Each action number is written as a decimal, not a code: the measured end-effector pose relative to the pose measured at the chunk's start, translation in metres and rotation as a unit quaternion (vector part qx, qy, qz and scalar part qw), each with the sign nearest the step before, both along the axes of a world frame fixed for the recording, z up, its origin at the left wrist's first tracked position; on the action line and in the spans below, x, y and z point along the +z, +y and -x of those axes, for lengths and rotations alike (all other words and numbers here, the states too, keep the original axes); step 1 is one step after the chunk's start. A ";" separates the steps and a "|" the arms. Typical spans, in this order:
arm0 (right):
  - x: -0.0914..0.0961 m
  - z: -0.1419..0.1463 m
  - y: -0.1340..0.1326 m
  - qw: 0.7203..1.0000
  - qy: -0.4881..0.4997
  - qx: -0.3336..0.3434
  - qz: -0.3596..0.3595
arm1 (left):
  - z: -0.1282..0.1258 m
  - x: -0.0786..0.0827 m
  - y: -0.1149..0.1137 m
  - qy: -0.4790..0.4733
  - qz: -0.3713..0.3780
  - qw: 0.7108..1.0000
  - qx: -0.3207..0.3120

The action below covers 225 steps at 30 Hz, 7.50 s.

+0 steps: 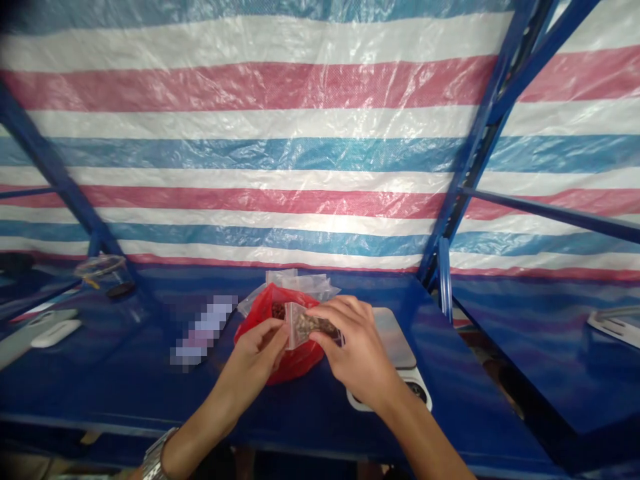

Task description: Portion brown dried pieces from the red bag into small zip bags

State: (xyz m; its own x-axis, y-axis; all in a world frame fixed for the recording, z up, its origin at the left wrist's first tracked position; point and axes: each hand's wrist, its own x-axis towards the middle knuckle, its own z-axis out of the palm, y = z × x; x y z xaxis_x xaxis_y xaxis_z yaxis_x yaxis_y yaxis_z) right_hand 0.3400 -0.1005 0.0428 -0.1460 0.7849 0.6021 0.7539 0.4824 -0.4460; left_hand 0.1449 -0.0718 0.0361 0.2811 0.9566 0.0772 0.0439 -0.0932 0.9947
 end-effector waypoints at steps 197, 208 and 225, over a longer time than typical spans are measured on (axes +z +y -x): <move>0.018 -0.002 0.021 0.941 0.329 -0.020 0.082 | -0.076 -0.022 -0.047 -0.059 0.009 0.985 0.159; 0.013 0.050 0.069 0.977 0.048 -0.018 0.209 | -0.064 -0.031 -0.031 -0.271 0.186 0.929 0.171; -0.003 0.050 0.063 0.968 0.153 -0.005 0.201 | -0.051 -0.033 -0.029 -0.242 0.199 0.934 0.174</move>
